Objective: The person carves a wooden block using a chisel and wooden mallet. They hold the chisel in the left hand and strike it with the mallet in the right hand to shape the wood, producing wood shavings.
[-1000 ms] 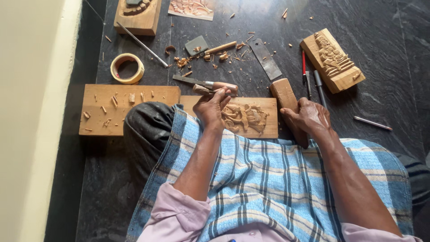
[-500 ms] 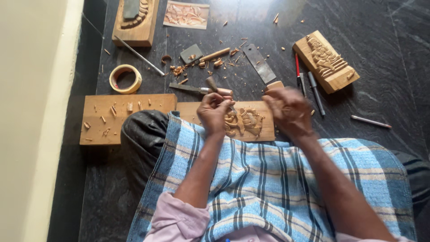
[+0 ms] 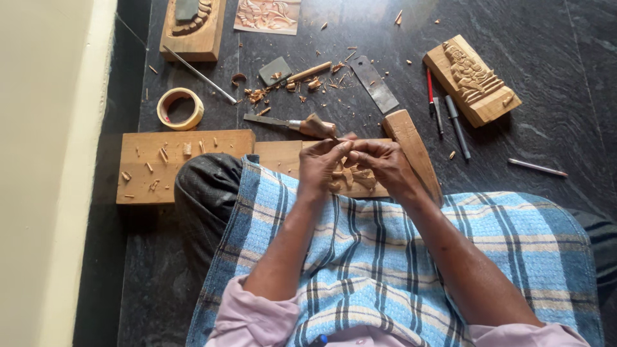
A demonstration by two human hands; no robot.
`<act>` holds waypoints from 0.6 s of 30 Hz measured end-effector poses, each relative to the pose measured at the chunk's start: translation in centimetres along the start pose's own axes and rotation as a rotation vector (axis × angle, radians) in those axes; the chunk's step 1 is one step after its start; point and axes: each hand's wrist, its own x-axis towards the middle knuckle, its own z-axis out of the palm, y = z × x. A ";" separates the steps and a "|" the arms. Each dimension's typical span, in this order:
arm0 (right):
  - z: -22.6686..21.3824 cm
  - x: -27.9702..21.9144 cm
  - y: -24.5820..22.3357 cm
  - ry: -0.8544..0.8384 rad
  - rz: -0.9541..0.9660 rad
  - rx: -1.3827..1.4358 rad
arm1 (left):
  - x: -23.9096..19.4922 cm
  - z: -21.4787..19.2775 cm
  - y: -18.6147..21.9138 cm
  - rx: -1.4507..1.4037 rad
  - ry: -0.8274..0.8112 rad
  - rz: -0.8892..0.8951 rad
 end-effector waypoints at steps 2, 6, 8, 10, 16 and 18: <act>-0.1 0.1 -0.5 -0.017 -0.004 -0.062 | -0.2 -1.0 -0.1 -0.050 -0.110 -0.004; -0.1 0.3 -1.2 -0.055 -0.019 -0.194 | 0.1 -1.0 -1.5 -0.013 -0.048 0.016; -0.5 0.0 -2.0 0.023 0.100 -0.475 | 0.3 -1.1 -1.9 0.086 0.001 0.076; -1.0 0.1 -2.8 0.111 0.112 -0.636 | 1.3 -0.8 -2.0 0.157 0.173 0.123; -2.3 -1.2 -6.3 0.221 0.187 -1.303 | 2.0 -1.2 -1.4 -0.062 0.436 0.025; -0.9 -1.6 -6.4 0.016 0.342 -1.460 | 2.0 -1.4 -1.2 -0.126 0.467 0.011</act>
